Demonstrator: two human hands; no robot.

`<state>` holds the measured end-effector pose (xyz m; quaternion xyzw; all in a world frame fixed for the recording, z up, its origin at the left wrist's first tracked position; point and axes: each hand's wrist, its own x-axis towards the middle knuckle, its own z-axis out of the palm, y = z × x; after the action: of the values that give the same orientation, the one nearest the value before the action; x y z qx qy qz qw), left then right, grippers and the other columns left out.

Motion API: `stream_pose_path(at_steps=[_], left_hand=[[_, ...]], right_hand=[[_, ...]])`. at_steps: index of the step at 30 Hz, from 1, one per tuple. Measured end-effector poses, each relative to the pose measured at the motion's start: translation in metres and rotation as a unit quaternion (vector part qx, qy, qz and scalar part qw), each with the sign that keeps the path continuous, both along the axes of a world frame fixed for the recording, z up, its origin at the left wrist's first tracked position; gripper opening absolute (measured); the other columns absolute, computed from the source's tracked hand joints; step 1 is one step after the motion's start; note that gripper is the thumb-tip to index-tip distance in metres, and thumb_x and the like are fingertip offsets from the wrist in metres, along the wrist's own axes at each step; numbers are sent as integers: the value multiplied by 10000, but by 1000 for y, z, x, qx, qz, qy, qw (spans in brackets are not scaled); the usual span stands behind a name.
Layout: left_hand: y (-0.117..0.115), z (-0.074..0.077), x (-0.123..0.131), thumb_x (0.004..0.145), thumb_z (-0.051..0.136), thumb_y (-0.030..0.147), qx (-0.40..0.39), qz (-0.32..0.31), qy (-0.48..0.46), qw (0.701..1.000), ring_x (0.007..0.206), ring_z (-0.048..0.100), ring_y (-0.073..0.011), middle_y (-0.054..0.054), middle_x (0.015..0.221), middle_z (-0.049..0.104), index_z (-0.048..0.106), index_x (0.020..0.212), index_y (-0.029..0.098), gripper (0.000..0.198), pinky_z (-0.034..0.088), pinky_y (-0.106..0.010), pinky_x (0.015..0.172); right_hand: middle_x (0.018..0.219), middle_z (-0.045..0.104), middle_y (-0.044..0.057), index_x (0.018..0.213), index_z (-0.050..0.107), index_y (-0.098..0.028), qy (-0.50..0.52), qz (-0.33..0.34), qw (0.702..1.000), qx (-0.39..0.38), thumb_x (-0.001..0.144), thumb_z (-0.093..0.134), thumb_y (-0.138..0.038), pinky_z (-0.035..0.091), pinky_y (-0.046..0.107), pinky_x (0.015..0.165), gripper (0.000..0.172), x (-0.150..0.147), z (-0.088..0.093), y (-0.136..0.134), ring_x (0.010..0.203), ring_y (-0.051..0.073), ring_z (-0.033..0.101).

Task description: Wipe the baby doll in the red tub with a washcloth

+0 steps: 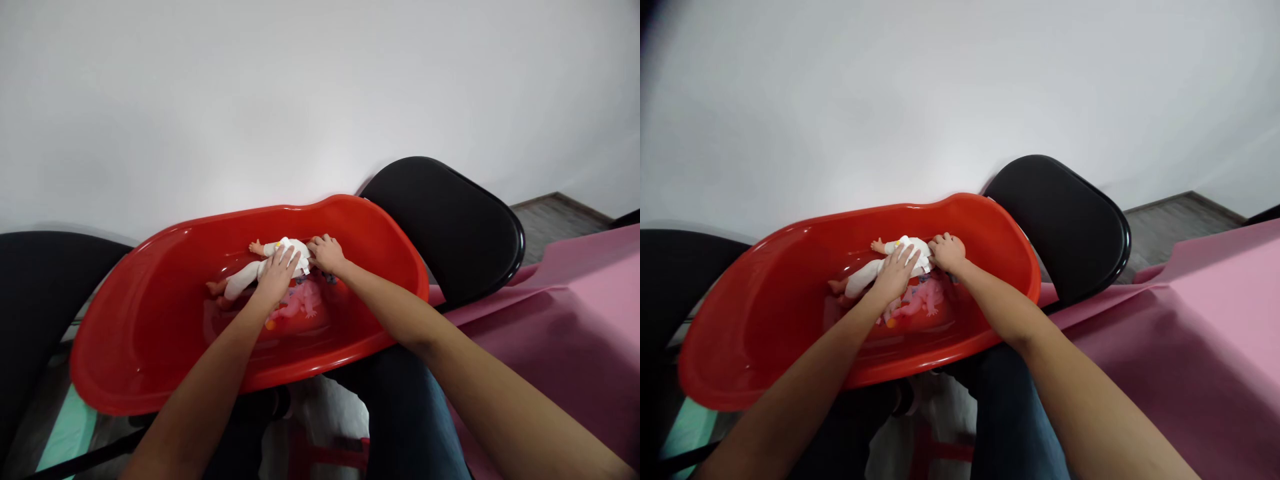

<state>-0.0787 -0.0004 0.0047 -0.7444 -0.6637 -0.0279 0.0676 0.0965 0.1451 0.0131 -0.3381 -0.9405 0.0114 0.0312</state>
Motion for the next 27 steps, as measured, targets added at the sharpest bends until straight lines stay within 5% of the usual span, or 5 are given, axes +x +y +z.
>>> stream_pose_path(at_steps=[8, 17, 21, 24, 27], left_hand=[[-6, 21, -34, 998, 439, 115, -49, 16, -15, 999, 1331, 507, -350, -153, 1500, 580, 667, 1449, 219, 517, 485, -477, 1035], [-7, 30, -66, 1013, 466, 216, -84, 135, -45, 986, 1191, 590, -351, -185, 1450, 567, 664, 1435, 205, 466, 504, -457, 1023], [-3, 26, -58, 1033, 443, 228, 3, 160, -107, 981, 1212, 585, -338, -211, 1362, 585, 670, 1389, 128, 434, 497, -459, 1080], [-2, 19, -39, 1035, 487, 241, 90, 129, -116, 981, 1337, 506, -350, -219, 1435, 525, 624, 1464, 120, 466, 442, -476, 1164], [-3, 11, -21, 1022, 575, 288, 56, 27, -77, 995, 1410, 438, -373, -184, 1544, 471, 603, 1523, 219, 507, 417, -516, 1165]], right_hand=[[1413, 629, 146, 1359, 691, -207, 0, 0, 1000, -6, 1043, 595, -525, 424, 487, 1075, 458, -1, 1, 0, 1274, 359, 482], [1441, 616, 149, 1382, 680, -216, -2, -9, 1000, -17, 1046, 585, -531, 415, 472, 1073, 470, -1, 1, 1, 1294, 356, 478], [1440, 617, 148, 1384, 675, -210, -4, -12, 1000, -14, 1047, 587, -532, 419, 466, 1062, 474, -1, 2, 1, 1288, 353, 481], [1453, 611, 147, 1382, 673, -209, -10, -14, 1000, -13, 1052, 580, -535, 424, 454, 1052, 473, -1, 3, 1, 1297, 348, 477], [1461, 607, 149, 1402, 661, -209, -11, -15, 1000, -10, 1057, 575, -538, 423, 443, 1048, 485, -1, 3, 1, 1302, 346, 476]])
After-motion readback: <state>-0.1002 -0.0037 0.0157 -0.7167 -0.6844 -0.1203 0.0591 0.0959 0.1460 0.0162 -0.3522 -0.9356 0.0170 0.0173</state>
